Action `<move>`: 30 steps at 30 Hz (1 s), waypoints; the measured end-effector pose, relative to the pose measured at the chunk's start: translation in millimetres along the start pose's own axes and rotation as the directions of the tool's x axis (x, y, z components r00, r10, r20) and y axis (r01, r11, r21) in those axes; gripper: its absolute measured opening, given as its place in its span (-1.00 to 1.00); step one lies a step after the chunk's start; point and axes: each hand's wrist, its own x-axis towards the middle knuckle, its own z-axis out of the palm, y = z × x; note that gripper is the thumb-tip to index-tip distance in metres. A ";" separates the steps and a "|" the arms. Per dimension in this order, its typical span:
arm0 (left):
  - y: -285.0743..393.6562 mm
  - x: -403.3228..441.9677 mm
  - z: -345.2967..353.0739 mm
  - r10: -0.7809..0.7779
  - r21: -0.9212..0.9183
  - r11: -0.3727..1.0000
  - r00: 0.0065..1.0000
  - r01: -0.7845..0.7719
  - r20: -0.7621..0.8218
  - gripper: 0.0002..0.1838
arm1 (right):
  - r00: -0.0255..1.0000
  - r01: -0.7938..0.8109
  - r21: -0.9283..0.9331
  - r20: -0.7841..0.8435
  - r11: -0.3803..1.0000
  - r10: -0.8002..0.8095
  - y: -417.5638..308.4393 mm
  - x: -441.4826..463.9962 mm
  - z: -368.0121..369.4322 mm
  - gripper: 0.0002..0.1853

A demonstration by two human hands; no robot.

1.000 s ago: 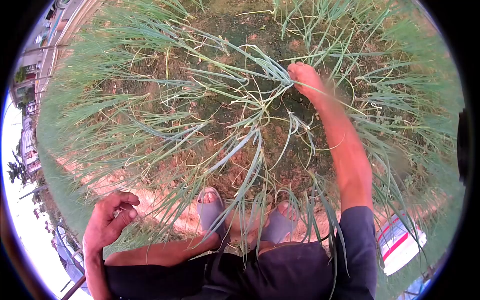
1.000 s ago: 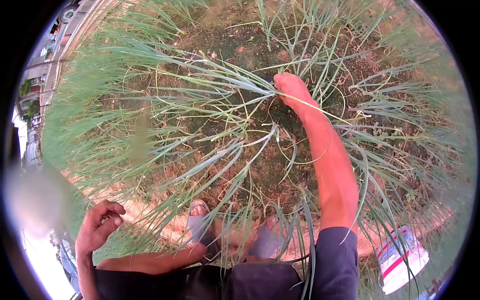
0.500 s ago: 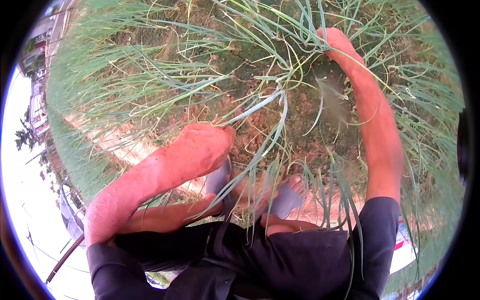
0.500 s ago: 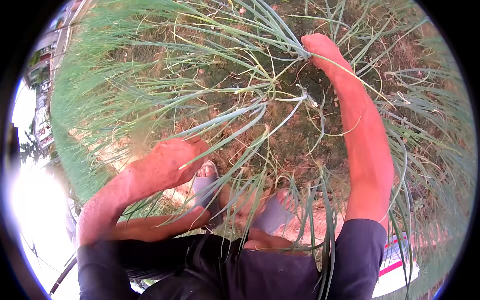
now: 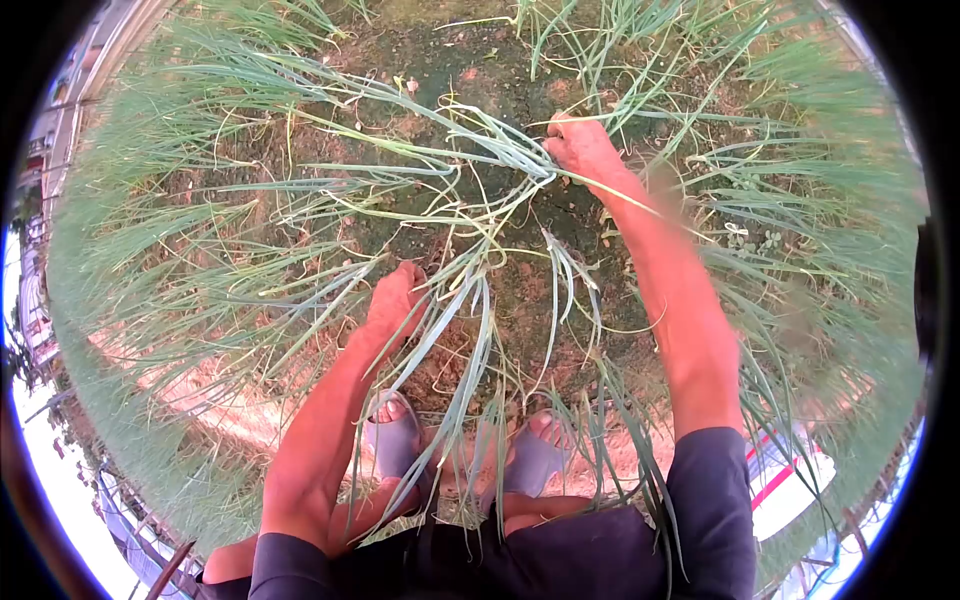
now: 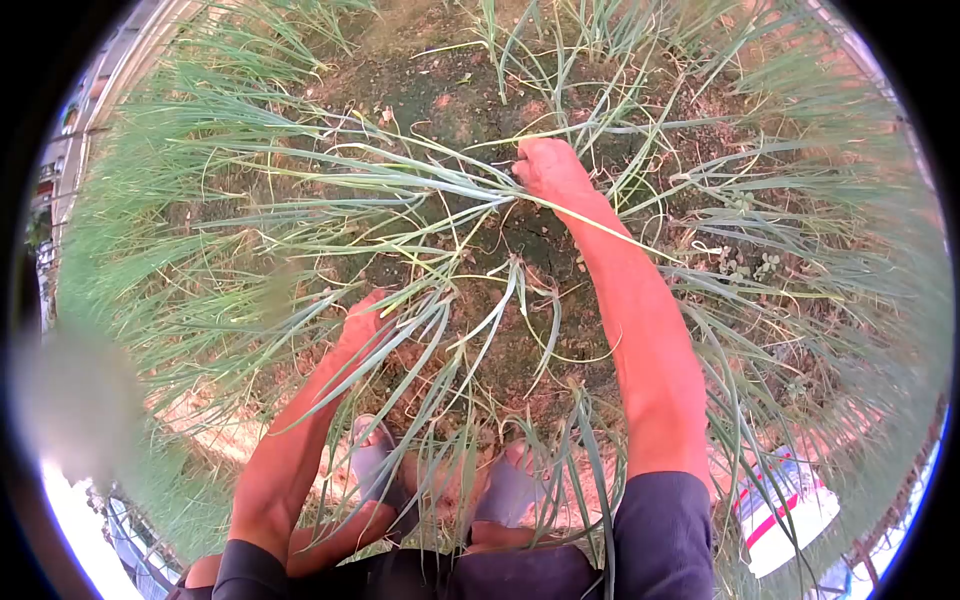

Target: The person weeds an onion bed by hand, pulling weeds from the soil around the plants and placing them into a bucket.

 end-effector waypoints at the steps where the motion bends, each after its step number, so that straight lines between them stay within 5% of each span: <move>1: -1.3 7.8 6.3 -0.070 -0.063 0.996 0.998 0.069 -0.004 -0.72 | 0.999 0.033 -0.097 0.034 0.995 -0.030 -0.5 2.2 1.9 -0.73; 2: -3.1 15.6 12.9 -0.139 -0.127 0.982 0.990 0.137 -0.008 -0.69 | 0.996 0.071 -0.192 0.068 0.979 -0.059 -0.6 4.6 3.9 -0.70; 4: 21.5 19.8 1.7 -0.179 0.074 0.981 0.984 0.178 0.007 -0.62 | 0.996 0.072 -0.095 0.068 0.993 -0.066 7.8 13.0 12.3 -0.64; 6: 21.2 24.8 3.0 -0.192 0.129 0.974 0.981 0.188 0.023 -0.57 | 0.986 0.165 -0.263 0.072 0.951 -0.151 1.7 8.7 6.8 -0.63; 8: -5.3 28.6 7.7 -0.146 0.018 0.989 0.976 0.145 0.164 -0.57 | 0.993 0.110 -0.251 0.062 0.962 -0.098 -3.2 7.8 5.9 -0.64; 13: 48.0 16.7 -28.2 -0.208 0.245 0.958 0.951 0.150 0.229 -0.61 | 0.992 0.109 -0.319 0.098 0.942 -0.081 -12.7 13.8 0.3 -0.69; 14: 60.8 28.4 -23.9 -0.376 0.411 0.874 0.897 0.260 0.233 -0.59 | 0.990 0.120 -0.353 0.109 0.928 -0.087 -13.3 15.3 1.6 -0.69; 17: 57.6 31.7 -22.3 -0.208 0.506 0.855 0.968 0.111 0.139 -0.57 | 0.995 0.093 -0.339 0.066 0.936 -0.075 -19.6 13.9 4.8 -0.70; 26: 38.4 31.1 -12.0 -0.142 0.276 0.954 0.986 0.113 0.087 -0.49 | 0.997 0.062 -0.457 0.078 0.887 -0.029 -23.7 24.1 15.9 -0.82; 29: 38.7 32.0 -10.4 -0.166 0.205 0.966 0.985 0.156 0.036 -0.45 | 0.971 0.229 -0.389 0.152 0.893 -0.183 -30.1 46.2 3.9 -0.86; 30: 42.3 31.1 -13.1 -0.174 0.224 0.961 0.984 0.161 0.039 -0.45 | 0.996 0.087 -0.199 0.043 0.976 -0.080 -47.5 53.1 2.7 -0.84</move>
